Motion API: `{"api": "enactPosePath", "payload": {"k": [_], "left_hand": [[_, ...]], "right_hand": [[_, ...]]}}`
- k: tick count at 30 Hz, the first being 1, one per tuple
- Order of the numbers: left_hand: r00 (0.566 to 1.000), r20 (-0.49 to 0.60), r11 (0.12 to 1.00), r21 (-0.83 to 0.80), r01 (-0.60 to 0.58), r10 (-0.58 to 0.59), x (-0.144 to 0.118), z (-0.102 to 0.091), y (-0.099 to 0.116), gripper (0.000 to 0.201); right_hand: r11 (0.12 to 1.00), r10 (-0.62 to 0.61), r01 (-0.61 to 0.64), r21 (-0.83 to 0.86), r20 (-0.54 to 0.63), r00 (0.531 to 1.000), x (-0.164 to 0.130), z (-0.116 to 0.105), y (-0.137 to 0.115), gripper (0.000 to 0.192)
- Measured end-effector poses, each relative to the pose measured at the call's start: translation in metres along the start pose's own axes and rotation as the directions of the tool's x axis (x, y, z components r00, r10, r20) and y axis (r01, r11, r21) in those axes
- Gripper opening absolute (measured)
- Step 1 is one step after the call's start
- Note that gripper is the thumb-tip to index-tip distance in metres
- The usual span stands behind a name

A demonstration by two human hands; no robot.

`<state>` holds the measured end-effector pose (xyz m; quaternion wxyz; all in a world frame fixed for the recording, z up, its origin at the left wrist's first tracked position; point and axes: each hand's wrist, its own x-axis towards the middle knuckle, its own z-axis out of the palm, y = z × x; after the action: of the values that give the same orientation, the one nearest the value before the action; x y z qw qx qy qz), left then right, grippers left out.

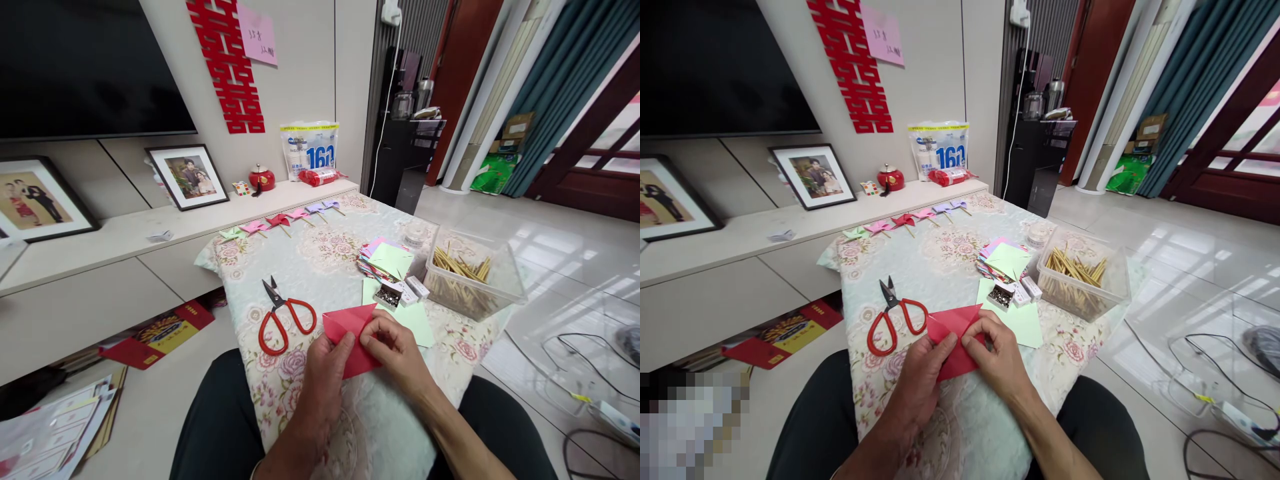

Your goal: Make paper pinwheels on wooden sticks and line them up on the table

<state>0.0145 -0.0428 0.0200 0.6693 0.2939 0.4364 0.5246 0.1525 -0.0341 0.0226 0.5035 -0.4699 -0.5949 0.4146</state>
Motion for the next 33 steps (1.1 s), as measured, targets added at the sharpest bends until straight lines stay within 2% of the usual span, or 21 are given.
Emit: {"api": "enactPosePath", "payload": {"k": [6, 13, 18, 26, 29, 33], "left_hand": [[1.000, -0.013, 1.000, 0.002, 0.001, -0.001, -0.002, 0.004, 0.002, 0.033], [0.999, -0.018, 0.999, 0.026, 0.034, -0.033, -0.004, 0.006, 0.003, 0.035], [1.000, 0.001, 0.998, 0.065, -0.005, 0.004, -0.004, 0.006, 0.002, 0.036], [0.997, -0.053, 0.981, 0.187, -0.044, 0.054, 0.000, -0.001, -0.001, 0.026], [0.998, -0.039, 0.986, 0.161, -0.052, 0.059, 0.000, -0.004, 0.004, 0.024], [1.000, 0.011, 0.996, 0.080, -0.026, 0.025, -0.001, -0.007, 0.020, 0.027]], "right_hand": [[0.999, -0.039, 0.040, 0.030, -0.028, 0.999, 0.001, 0.002, 0.004, 0.015], [0.998, -0.010, 0.014, 0.058, -0.071, 0.997, 0.000, 0.002, 0.005, 0.014], [0.998, 0.000, 0.005, 0.055, -0.099, 0.995, 0.000, 0.003, 0.006, 0.015], [1.000, 0.019, -0.018, 0.014, -0.074, 0.997, -0.001, 0.001, 0.008, 0.018], [0.999, 0.035, -0.033, 0.040, -0.048, 0.998, 0.000, -0.003, 0.008, 0.023], [0.999, 0.009, -0.006, 0.049, -0.070, 0.998, 0.000, -0.008, 0.010, 0.027]]}}
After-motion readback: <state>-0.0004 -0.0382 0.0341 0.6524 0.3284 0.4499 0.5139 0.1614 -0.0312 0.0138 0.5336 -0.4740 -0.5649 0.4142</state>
